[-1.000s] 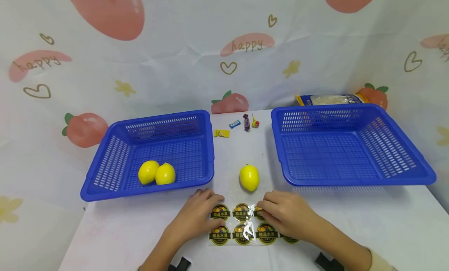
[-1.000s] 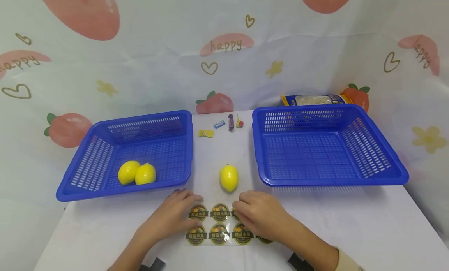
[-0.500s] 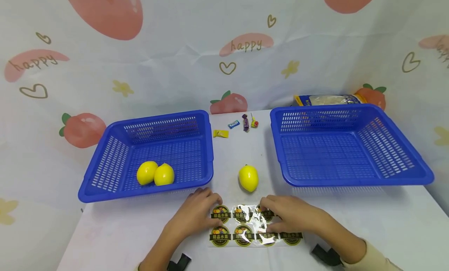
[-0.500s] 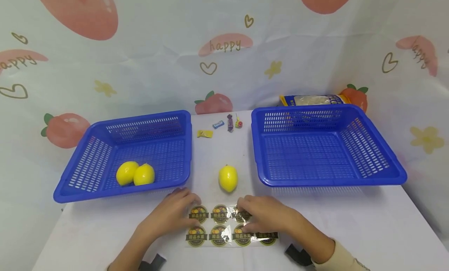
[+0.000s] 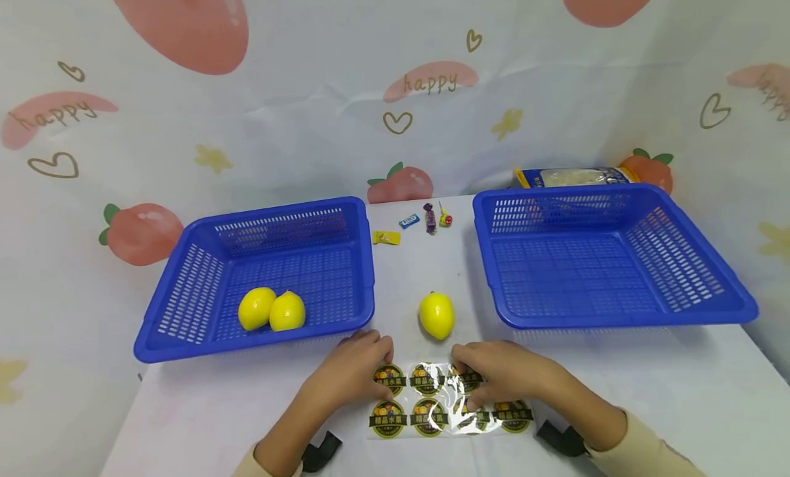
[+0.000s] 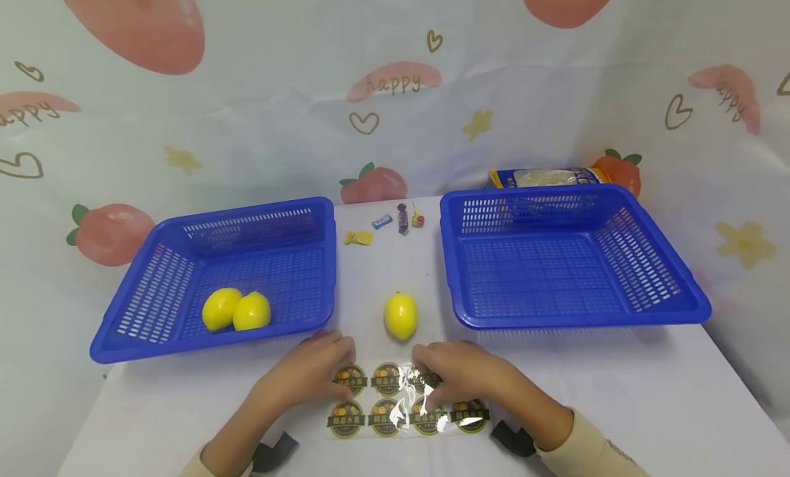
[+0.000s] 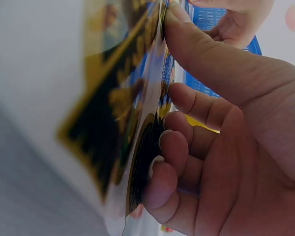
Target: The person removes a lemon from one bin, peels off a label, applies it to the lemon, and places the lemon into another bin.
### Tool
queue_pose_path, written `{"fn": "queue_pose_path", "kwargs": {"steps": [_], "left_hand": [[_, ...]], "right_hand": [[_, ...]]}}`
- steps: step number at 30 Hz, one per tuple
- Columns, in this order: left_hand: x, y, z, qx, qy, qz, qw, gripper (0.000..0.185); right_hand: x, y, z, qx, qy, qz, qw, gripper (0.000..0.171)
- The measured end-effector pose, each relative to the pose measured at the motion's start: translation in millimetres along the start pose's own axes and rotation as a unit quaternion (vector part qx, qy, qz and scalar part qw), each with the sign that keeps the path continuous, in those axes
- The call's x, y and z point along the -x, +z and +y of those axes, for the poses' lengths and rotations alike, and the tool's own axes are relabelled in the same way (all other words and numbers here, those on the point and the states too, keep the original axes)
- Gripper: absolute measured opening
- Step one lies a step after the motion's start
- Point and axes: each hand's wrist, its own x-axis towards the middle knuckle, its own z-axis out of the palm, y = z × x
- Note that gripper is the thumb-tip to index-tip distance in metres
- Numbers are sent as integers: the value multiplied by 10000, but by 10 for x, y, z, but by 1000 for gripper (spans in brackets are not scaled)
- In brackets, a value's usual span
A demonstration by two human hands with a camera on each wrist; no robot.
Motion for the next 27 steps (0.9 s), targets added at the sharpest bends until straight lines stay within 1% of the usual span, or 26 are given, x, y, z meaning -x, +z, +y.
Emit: {"fn": "queue_pose_path", "kwargs": {"steps": [2,4,8,11,15,18,22,23,27], "left_hand": [[7,-5,29,37,18,-21,10000,48],[13,-9,63,5,105,-20,9999,46],[21,-9,117,-236,329,34,9992,38],[25,3,121,-323,421,42,9986,33],[13,11,118,-80,531,-34,9986,29],[16,0,121,179,480,-92,9986,26],[47,-45,119,486,442,-36,9978,23],[57,-60,120,555,482,-10,9973,23],[73,-106,136,791,816,24,9935,20]], "right_hand": [[-4,6,1,1,-1,-16,10000,44],[-1,8,1,-10,23,-30,10000,45],[2,-1,-1,-29,6,-37,10000,45],[-8,-10,-6,-47,-27,-46,10000,45],[-7,-18,-7,-63,8,-32,10000,45],[-6,-28,-10,-41,4,-7,10000,45],[-11,-33,-15,-2,-60,20,10000,44],[-10,-32,-16,8,-71,27,10000,44],[-5,-25,-13,44,-113,63,9999,45]]}}
